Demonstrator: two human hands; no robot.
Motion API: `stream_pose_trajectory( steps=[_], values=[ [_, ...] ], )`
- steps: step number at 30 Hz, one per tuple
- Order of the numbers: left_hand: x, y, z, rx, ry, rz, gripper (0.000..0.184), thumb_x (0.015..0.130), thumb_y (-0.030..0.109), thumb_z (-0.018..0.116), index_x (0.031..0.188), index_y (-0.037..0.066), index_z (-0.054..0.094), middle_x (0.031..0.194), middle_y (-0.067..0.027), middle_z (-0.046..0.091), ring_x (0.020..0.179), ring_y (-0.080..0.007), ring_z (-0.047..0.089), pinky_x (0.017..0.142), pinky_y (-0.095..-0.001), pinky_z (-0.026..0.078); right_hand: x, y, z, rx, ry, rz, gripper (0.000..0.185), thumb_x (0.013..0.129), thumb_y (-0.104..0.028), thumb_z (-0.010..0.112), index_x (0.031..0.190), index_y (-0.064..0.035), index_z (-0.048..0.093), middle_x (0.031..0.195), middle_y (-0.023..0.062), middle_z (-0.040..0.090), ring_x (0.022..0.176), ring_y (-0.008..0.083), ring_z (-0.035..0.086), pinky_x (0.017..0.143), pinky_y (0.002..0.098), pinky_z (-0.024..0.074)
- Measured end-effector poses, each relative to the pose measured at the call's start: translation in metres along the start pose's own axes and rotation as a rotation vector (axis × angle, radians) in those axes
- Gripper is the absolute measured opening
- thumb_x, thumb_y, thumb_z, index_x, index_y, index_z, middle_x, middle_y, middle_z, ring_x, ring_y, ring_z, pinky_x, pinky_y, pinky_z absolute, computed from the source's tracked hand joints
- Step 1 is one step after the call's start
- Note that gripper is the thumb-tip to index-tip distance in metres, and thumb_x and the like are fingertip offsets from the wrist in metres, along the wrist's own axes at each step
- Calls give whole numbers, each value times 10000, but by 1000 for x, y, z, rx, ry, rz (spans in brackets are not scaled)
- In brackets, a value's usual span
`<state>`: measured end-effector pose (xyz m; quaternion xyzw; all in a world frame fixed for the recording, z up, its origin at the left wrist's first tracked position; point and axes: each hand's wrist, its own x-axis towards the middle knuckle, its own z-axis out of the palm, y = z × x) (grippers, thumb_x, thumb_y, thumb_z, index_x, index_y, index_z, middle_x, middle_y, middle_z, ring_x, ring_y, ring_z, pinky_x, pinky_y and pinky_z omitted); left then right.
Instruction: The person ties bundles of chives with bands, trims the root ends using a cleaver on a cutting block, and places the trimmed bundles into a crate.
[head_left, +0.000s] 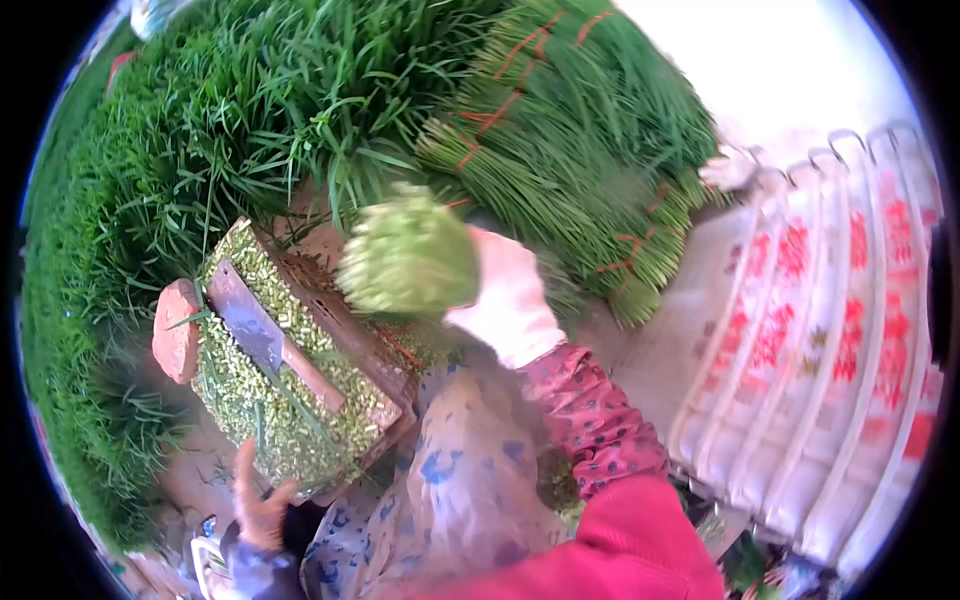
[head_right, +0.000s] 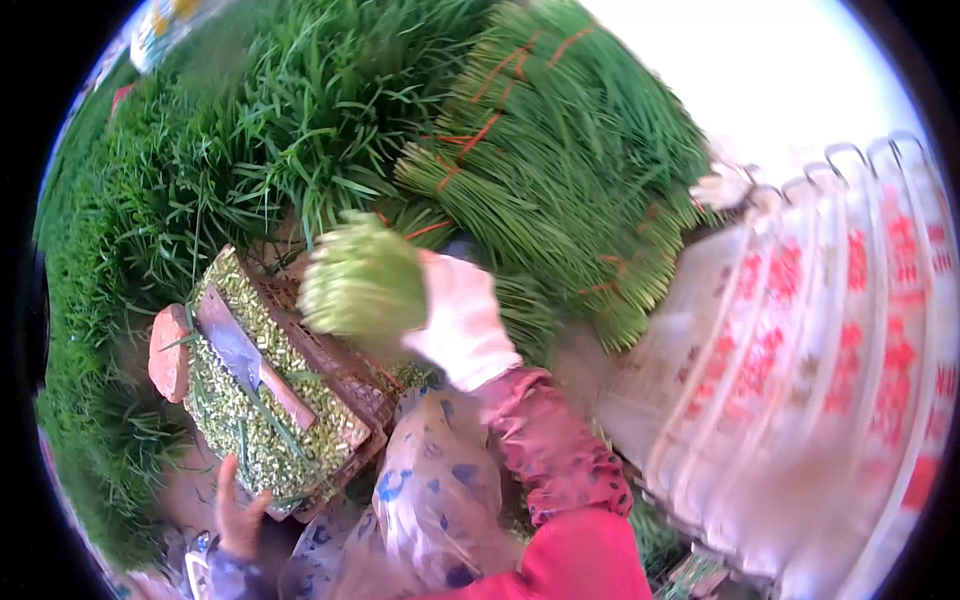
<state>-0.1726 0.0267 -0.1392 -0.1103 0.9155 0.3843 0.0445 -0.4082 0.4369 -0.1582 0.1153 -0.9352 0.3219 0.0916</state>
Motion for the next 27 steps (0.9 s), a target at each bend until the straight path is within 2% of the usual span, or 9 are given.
stream_pose_trajectory(
  steps=[5,6,9,12,17,18,21,24,27],
  values=[
    [45,76,47,-218,65,414,1443,460,563,928,1550,27,150,1514,-152,390,1404,-295,354,1185,-444,226,-15,-161,-44,385,155,-343,814,532,-188,878,1241,16,534,994,148,601,948,324,614,858,416,498],
    [43,102,42,-577,51,265,1198,494,551,927,1444,16,430,1352,-135,573,1249,-255,527,1097,-438,368,-20,-194,-52,460,216,-431,862,507,-184,881,1261,19,517,1001,140,588,952,322,603,859,415,489],
    [25,118,-7,-691,121,255,971,534,466,929,1291,14,524,1222,-119,624,1112,-220,567,993,-391,412,-46,-282,-76,686,115,-470,886,583,-166,821,1358,62,457,1207,189,562,1157,371,548,1008,432,429],
    [4,99,-78,-546,260,315,744,574,381,931,1139,12,617,1093,-103,674,975,-186,606,888,-344,457,-60,-321,-63,743,119,-601,958,613,-224,812,1411,69,369,1274,234,515,1170,378,544,1012,433,430],
    [-21,87,-146,93,409,418,372,640,238,934,886,9,774,876,-76,758,746,-128,671,714,-265,531,-84,-282,-13,382,-180,-265,586,678,-207,790,1197,-36,579,1179,186,589,1130,365,577,960,439,479],
    [-28,108,-140,301,380,149,365,602,258,951,804,11,774,882,-80,757,773,-150,684,770,-292,538,-94,-255,-10,368,-181,-254,589,727,-194,750,1254,-21,551,1184,189,579,1102,381,581,932,452,492],
    [-3,68,-106,346,365,488,1016,467,229,950,1368,45,517,1095,-143,679,1018,-307,658,883,-395,521,-109,-216,4,-93,-512,46,613,780,-208,720,1318,-47,473,1162,168,562,1071,388,589,904,477,500],
    [20,9,-60,774,269,238,1112,482,244,912,1477,177,420,869,-90,608,823,-307,596,748,-434,495,-119,-196,43,-320,-565,43,506,855,-252,672,1289,-50,508,1184,130,573,1061,318,617,840,485,527],
    [37,-5,-20,1011,34,-69,1205,517,340,925,1536,226,292,1044,-113,599,958,-315,595,792,-443,500,-113,-192,78,-431,-585,170,378,893,-250,629,1216,-70,553,1173,112,617,1058,285,633,780,475,541]
  ],
)
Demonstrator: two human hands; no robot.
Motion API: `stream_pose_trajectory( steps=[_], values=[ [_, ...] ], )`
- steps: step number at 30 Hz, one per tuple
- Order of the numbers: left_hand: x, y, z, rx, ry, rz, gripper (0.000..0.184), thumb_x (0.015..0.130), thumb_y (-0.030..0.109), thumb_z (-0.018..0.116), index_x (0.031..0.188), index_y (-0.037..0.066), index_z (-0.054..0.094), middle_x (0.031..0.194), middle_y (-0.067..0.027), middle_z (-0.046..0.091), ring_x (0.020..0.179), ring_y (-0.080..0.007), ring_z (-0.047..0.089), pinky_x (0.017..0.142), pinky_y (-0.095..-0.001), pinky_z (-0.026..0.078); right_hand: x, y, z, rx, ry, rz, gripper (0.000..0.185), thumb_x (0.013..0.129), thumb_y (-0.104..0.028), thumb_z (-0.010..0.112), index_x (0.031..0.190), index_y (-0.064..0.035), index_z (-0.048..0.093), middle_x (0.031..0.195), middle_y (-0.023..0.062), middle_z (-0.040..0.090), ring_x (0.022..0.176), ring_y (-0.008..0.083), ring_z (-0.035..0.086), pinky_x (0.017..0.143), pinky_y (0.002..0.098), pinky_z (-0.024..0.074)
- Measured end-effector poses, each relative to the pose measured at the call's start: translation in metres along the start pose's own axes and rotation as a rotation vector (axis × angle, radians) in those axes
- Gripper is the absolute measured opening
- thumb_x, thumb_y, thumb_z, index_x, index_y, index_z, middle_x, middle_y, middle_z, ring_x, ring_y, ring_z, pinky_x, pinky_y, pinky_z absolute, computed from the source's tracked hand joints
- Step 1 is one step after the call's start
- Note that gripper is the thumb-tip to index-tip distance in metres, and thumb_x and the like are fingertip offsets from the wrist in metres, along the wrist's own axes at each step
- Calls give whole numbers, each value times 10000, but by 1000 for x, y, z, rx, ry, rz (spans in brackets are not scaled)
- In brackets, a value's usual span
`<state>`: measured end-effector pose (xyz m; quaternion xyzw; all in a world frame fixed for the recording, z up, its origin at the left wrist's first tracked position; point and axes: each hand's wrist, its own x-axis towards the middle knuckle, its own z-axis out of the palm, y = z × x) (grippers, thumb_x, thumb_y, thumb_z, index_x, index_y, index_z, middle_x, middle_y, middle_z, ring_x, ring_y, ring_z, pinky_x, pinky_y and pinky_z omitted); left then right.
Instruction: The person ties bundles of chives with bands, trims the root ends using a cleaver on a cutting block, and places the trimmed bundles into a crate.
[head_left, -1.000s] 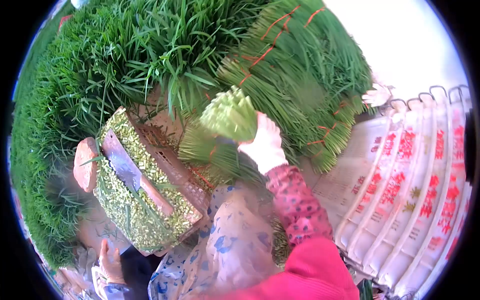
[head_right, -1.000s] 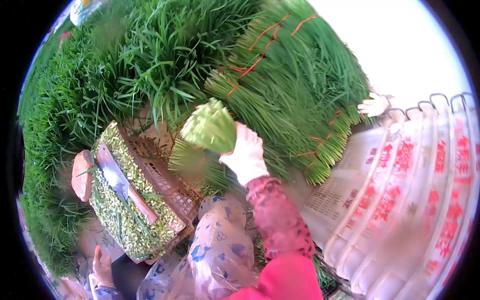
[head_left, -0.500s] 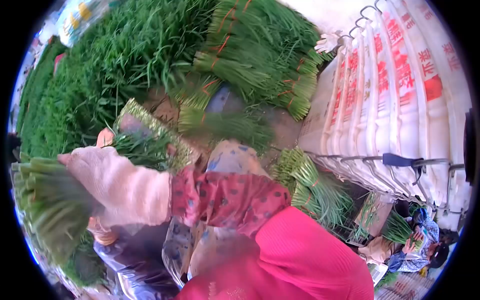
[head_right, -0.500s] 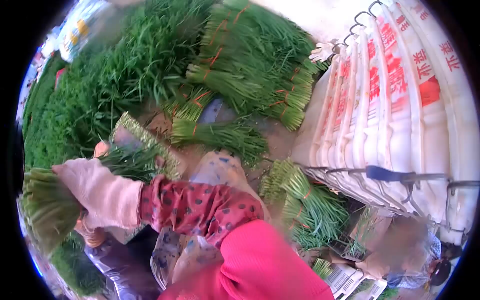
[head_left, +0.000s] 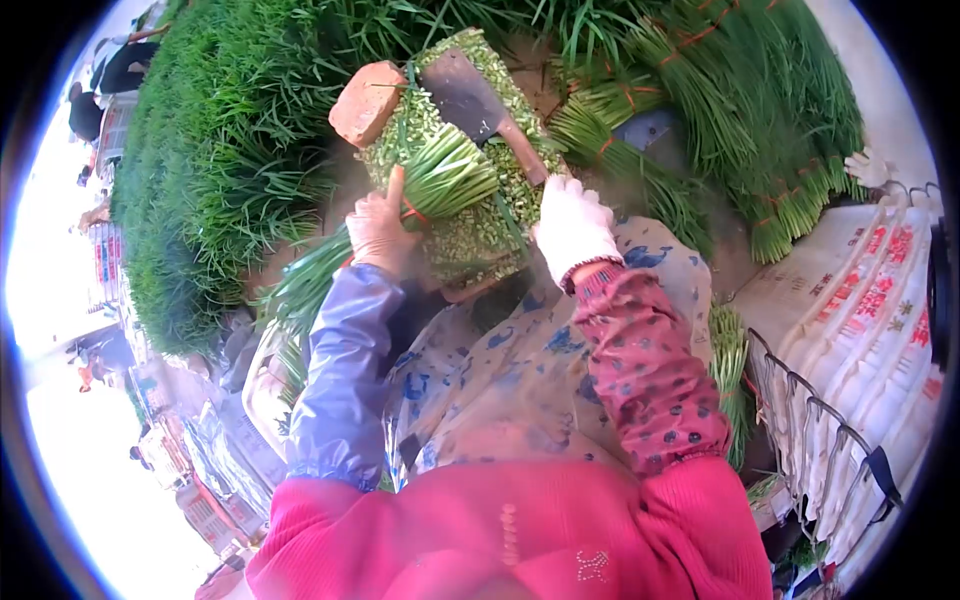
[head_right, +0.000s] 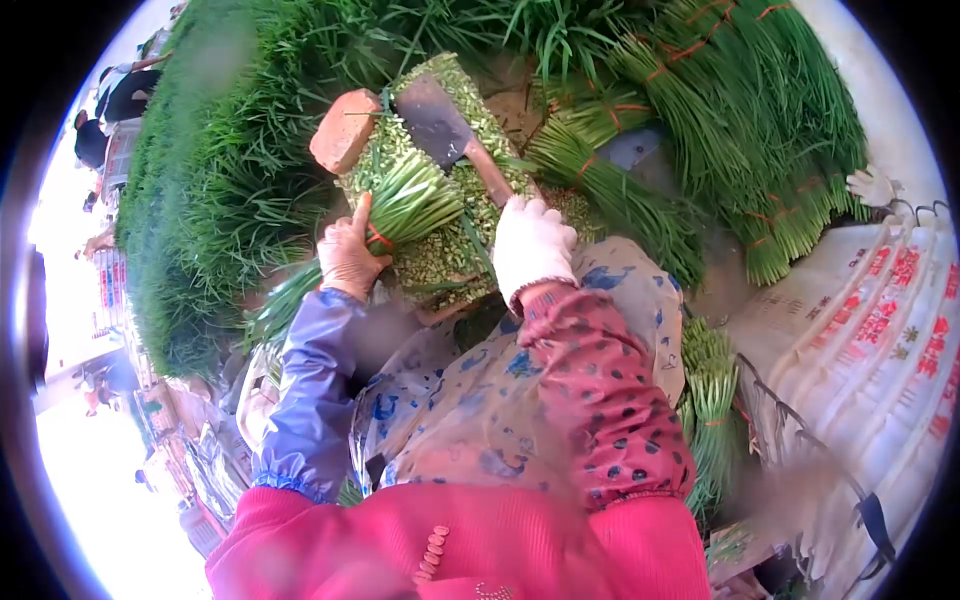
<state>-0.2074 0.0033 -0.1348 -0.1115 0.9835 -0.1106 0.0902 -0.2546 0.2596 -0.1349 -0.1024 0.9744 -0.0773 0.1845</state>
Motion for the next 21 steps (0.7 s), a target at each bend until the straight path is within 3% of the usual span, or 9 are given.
stream_pose_trajectory(
  steps=[4,6,8,10,11,14,16,18,21],
  values=[
    [5,17,-8,10,-205,-140,1210,595,370,903,1563,240,190,1226,-144,557,1133,-338,558,931,-501,443,23,-12,25,9,-29,0,288,911,-206,601,1142,-34,597,1018,120,686,924,284,698,744,482,553],
    [3,16,-24,0,-184,-87,1263,553,365,930,1566,248,184,1370,-194,468,1272,-389,470,1013,-529,389,28,-18,27,-15,-104,-36,536,826,-343,740,1167,29,557,1016,190,674,913,328,694,796,427,568],
    [4,20,-31,-27,95,136,1405,422,378,972,1572,208,182,1536,-228,301,1394,-426,338,1087,-511,359,30,-19,9,21,-155,-40,469,830,-333,725,1117,8,581,928,153,679,812,319,701,734,432,571],
    [25,18,-11,-707,241,392,1479,389,337,985,1573,103,131,1590,-251,197,1460,-443,220,1172,-464,279,24,-21,-30,130,-10,-80,396,841,-307,703,1072,-9,584,936,149,661,850,315,689,714,435,563],
    [29,23,0,-825,223,362,1508,387,334,988,1559,19,94,1583,-265,205,1466,-444,196,1202,-418,238,27,-18,-27,100,234,-124,360,843,-283,697,1057,-21,574,951,154,641,897,314,673,715,439,555],
    [28,45,-11,-587,32,117,1573,385,316,994,1573,64,-6,1563,-291,221,1420,-428,297,1136,-471,314,61,-10,-24,252,153,-142,397,843,-230,699,1127,-4,539,1057,203,638,986,360,651,837,450,535],
    [27,58,-39,-384,4,67,1566,406,403,982,1572,63,-6,1507,-222,361,1333,-378,418,1073,-480,377,78,-13,-21,344,103,-251,401,844,-200,689,1142,14,528,1102,237,636,1029,384,636,884,455,514],
    [36,67,-54,-200,-292,26,1574,407,489,962,1576,68,-4,1366,-181,523,1217,-377,509,1017,-449,433,103,-19,-14,279,24,-229,367,890,-190,656,1188,2,559,1117,209,671,1057,338,659,907,428,527],
    [43,84,-49,-26,-303,-5,1372,443,550,934,1528,91,233,1266,-116,583,1179,-338,532,973,-488,449,110,-24,-31,424,-139,-177,474,787,-264,733,1138,13,576,1105,226,668,1059,363,649,901,434,520]
  ],
)
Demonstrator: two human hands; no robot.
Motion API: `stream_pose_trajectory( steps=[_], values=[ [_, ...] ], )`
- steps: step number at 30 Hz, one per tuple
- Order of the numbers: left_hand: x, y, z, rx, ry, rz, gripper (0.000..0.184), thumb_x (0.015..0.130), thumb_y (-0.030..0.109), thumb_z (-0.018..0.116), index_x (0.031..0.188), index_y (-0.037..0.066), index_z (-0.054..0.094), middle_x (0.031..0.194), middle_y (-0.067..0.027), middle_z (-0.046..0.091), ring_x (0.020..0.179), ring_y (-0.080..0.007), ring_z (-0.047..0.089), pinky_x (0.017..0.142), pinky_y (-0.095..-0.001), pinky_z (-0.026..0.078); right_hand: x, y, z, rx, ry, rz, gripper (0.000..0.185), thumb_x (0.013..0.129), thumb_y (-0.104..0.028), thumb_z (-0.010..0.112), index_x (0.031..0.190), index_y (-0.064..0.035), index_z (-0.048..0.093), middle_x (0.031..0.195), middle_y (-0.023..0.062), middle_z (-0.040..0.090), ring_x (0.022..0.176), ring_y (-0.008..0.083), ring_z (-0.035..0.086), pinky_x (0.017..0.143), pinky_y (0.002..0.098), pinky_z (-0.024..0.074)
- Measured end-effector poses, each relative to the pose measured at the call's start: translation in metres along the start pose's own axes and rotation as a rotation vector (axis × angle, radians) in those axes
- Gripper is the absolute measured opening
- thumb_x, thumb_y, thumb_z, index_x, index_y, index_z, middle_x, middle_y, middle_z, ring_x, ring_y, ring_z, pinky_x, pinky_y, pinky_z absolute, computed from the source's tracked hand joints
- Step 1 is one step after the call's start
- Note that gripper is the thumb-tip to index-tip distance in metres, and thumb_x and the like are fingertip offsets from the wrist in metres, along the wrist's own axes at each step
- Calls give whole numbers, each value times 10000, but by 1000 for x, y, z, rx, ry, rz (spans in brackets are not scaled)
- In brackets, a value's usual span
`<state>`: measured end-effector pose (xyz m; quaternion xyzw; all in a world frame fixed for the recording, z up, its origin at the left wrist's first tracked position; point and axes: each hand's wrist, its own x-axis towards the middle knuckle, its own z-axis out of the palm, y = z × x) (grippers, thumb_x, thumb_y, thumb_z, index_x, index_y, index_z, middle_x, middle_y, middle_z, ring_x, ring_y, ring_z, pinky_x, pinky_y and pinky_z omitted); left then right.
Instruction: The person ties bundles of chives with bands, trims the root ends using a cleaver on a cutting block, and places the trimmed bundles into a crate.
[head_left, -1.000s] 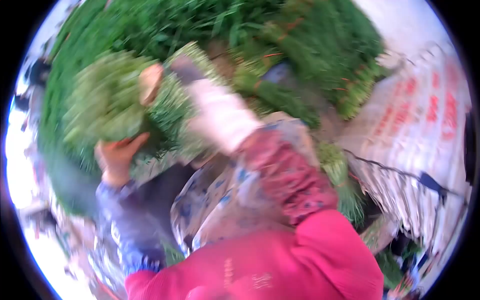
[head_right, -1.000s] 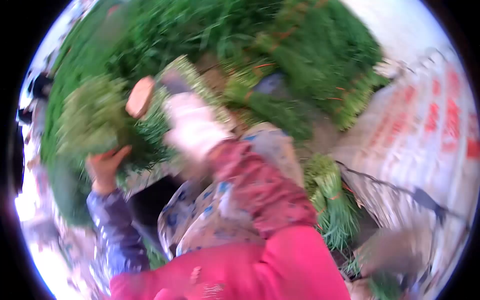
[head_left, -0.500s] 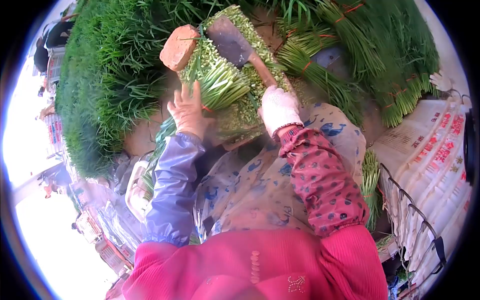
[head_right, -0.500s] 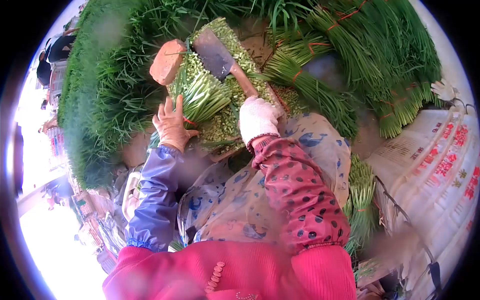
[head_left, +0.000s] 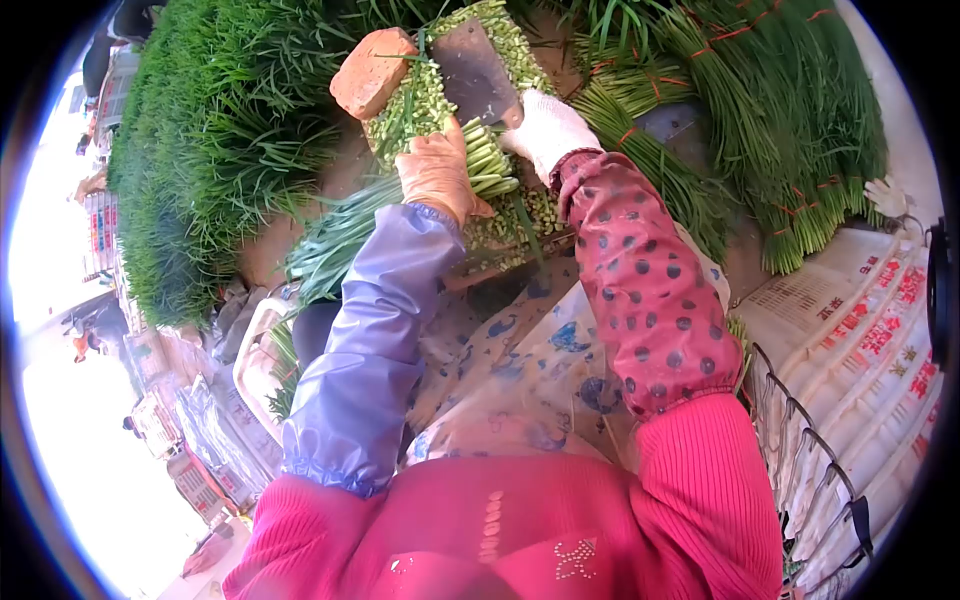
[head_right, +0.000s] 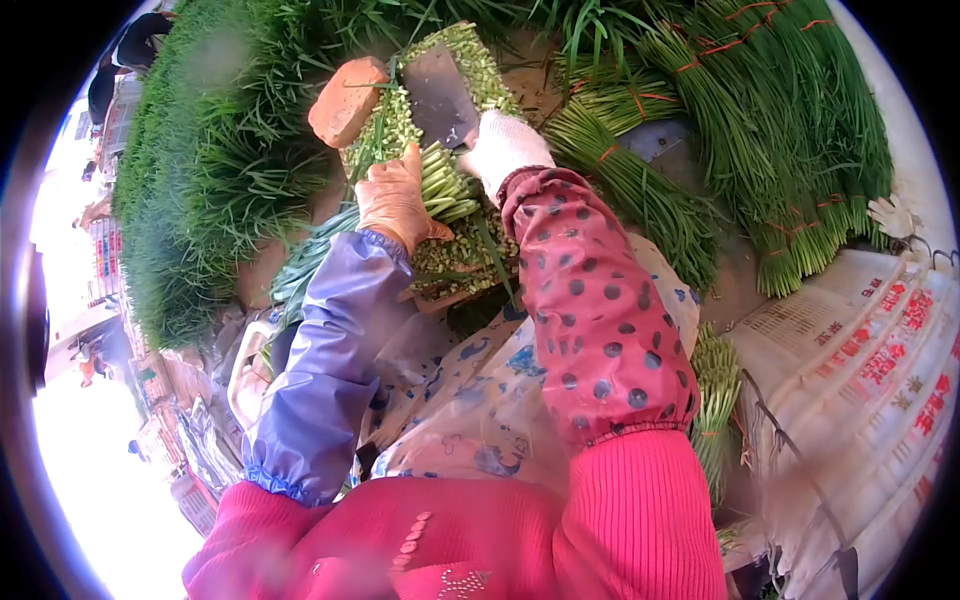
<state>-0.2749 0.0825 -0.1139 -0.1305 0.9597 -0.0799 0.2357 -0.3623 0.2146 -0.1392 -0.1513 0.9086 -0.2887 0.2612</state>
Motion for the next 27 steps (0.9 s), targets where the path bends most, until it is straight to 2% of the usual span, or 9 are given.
stream_pose_trajectory(
  steps=[3,5,7,11,12,15,18,19,27],
  values=[
    [4,3,20,9,50,-33,1178,455,515,944,1411,86,405,1297,-97,552,1223,-330,507,990,-522,431,21,1,18,286,69,104,539,728,-221,769,1159,18,551,1100,247,656,1074,372,638,915,421,506],
    [7,-5,46,-116,365,51,1154,462,452,959,1405,84,405,1351,-95,519,1283,-326,468,1020,-512,417,14,-14,16,285,62,168,608,746,-179,770,1249,29,498,1123,209,651,1035,329,644,884,381,509],
    [15,-13,40,-244,260,73,1181,507,408,954,1452,63,336,1381,-114,509,1316,-313,462,1062,-502,382,31,-5,35,467,-8,123,656,844,-254,695,1349,43,399,1208,269,621,1103,367,635,957,416,497],
    [14,-14,23,-332,135,52,1141,545,424,931,1441,52,332,1296,-156,567,1209,-314,560,1017,-472,427,21,-16,2,374,-71,43,474,908,-343,598,1275,-48,536,1149,215,659,1076,356,641,937,437,494],
    [15,-12,17,-310,64,14,1115,549,433,927,1423,52,349,1281,-157,576,1200,-311,567,1007,-468,435,0,-27,-14,200,71,-22,432,911,-212,610,1293,-39,508,1077,178,668,894,314,658,829,409,525],
    [22,-13,21,-322,46,-41,1002,538,437,932,1328,58,446,1228,-141,610,1175,-308,589,980,-455,454,-63,-50,-50,179,148,56,394,931,-271,589,1224,-19,511,1038,290,657,949,439,654,785,475,533],
    [29,-14,22,-323,28,-31,869,506,414,952,1199,62,564,1170,-123,653,1128,-304,627,918,-465,493,-103,-27,-39,13,273,-62,344,942,-266,588,1175,-25,513,873,282,667,838,458,658,693,511,526],
    [29,-15,22,-334,31,-36,869,506,414,952,1199,62,564,1170,-123,653,1128,-304,627,918,-465,493,-117,-20,-33,-18,277,-136,255,948,-244,578,1010,-6,512,765,255,653,727,442,655,647,522,524],
    [30,-16,11,-362,-71,-1,882,518,409,945,1216,36,554,1186,-166,652,1135,-337,623,928,-461,497,-167,-11,2,-150,177,31,244,946,-257,551,1052,-46,493,792,253,664,741,458,659,645,554,523]
  ],
)
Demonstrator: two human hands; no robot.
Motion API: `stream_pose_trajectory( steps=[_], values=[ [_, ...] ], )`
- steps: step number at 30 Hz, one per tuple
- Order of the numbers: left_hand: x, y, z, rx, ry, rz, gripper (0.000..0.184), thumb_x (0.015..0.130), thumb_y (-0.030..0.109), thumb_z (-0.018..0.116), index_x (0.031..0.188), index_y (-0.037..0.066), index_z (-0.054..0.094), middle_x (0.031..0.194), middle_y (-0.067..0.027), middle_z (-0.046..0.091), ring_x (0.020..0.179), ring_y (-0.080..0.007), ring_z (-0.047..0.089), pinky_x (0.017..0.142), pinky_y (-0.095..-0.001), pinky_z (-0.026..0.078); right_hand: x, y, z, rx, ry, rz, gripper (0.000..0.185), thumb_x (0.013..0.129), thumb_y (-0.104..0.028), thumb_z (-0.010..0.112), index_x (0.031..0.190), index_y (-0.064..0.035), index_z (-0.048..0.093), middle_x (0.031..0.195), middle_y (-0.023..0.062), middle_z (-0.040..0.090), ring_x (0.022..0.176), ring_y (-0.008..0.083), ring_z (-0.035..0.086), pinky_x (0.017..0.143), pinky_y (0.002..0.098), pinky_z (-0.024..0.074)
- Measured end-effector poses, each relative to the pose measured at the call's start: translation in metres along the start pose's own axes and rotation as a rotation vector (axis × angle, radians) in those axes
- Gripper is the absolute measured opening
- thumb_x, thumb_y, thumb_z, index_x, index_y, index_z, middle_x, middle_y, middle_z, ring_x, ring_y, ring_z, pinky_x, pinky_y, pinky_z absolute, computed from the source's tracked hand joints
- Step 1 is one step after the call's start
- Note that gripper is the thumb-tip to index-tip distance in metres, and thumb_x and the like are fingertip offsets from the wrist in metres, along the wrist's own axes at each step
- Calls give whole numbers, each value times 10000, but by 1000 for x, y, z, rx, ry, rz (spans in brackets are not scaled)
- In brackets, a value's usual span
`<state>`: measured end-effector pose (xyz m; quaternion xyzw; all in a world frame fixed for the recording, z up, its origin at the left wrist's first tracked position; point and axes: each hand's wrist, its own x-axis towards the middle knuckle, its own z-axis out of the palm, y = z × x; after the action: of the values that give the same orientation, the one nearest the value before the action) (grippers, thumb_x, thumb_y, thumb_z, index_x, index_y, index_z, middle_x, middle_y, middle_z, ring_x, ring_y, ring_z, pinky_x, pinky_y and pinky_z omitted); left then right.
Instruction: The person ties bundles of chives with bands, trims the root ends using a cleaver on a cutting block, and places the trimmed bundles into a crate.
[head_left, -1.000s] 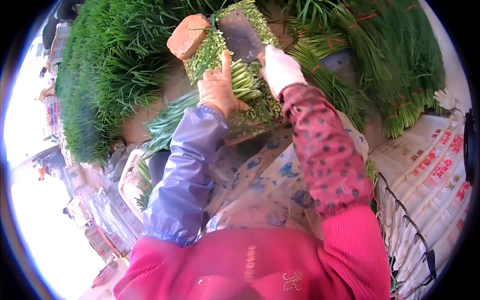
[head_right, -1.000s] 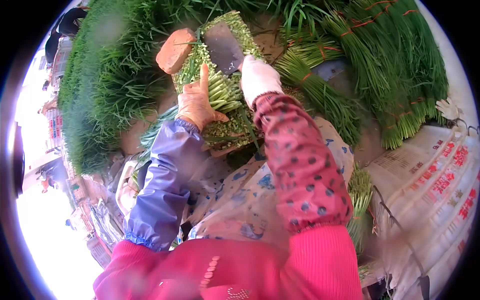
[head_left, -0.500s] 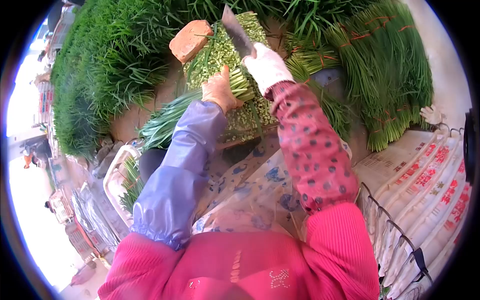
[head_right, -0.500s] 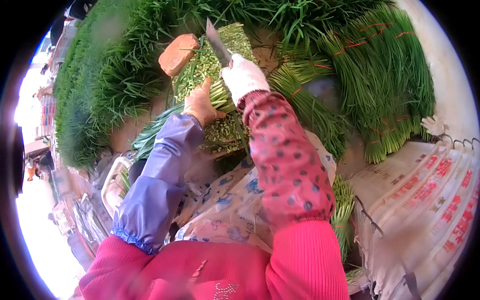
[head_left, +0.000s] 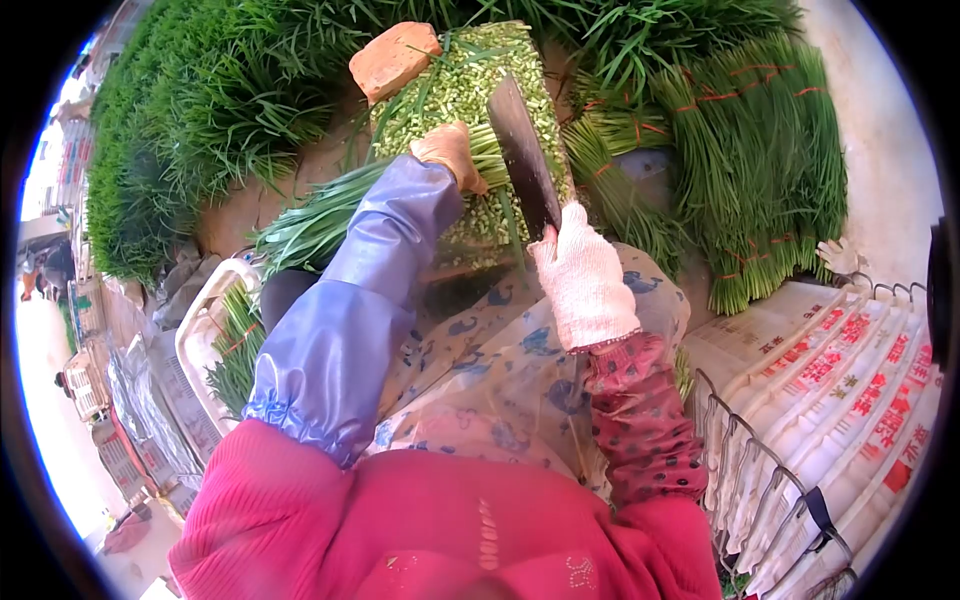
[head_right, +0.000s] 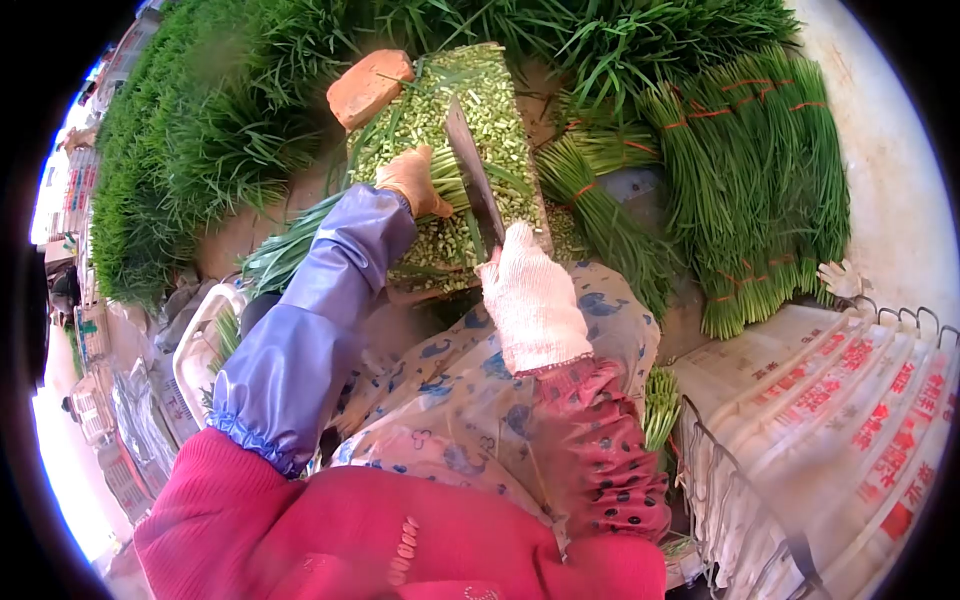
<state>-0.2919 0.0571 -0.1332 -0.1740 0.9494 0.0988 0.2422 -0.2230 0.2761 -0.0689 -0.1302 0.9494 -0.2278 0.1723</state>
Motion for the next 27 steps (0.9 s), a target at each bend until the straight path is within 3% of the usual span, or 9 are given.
stream_pose_trajectory(
  steps=[8,10,12,14,16,20,23,24,27],
  values=[
    [-3,5,7,111,70,12,834,563,419,919,1217,45,561,1163,-162,661,1114,-323,641,906,-444,521,19,-8,-6,-31,-147,96,270,916,-216,547,1065,4,503,819,279,658,831,451,663,725,537,527],
    [2,-4,11,100,44,73,804,596,408,891,1232,43,562,1150,-165,663,1098,-327,642,909,-433,526,28,-1,-17,67,-208,-49,262,898,-166,536,1017,67,512,855,307,651,845,437,667,732,523,531],
    [10,-4,12,92,-28,16,810,582,369,901,1237,35,561,1166,-177,653,1096,-339,635,912,-425,526,46,14,8,-103,-219,-329,246,896,-113,496,999,110,511,885,327,646,867,420,670,745,507,533],
    [17,-7,22,85,43,25,839,574,321,896,1283,38,547,1202,-189,638,1145,-338,616,948,-434,510,67,-8,20,178,-233,-55,263,944,-86,412,1072,92,559,1031,319,654,965,411,668,821,482,543],
    [17,-8,26,117,137,42,623,694,285,804,1219,42,574,1189,-213,648,1144,-365,617,950,-453,507,108,-16,74,408,-164,219,303,979,-155,428,1088,66,606,990,278,675,963,406,668,843,478,533],
    [60,-40,55,99,146,21,609,740,305,779,1250,53,561,1150,-209,660,1124,-365,628,917,-474,509,140,-30,88,227,-33,-66,227,911,-141,535,988,-4,699,926,238,700,900,366,703,768,460,566],
    [37,-24,39,45,200,36,642,721,265,798,1277,53,555,1116,-214,674,1092,-371,645,909,-466,514,118,-27,87,187,27,-42,156,848,-106,607,917,-27,723,871,214,710,836,357,715,700,432,580],
    [28,-16,31,42,200,40,642,721,265,798,1277,53,555,1116,-214,674,1092,-371,645,909,-466,514,95,-25,41,64,-262,-82,146,826,-89,637,923,-16,718,902,213,715,863,350,718,718,424,584],
    [16,-6,26,123,201,41,724,657,218,823,1308,62,547,1148,-206,671,1097,-370,645,915,-459,516,65,-18,47,126,-159,-20,214,857,-95,619,1038,1,679,944,227,716,917,368,712,755,457,581]
  ],
)
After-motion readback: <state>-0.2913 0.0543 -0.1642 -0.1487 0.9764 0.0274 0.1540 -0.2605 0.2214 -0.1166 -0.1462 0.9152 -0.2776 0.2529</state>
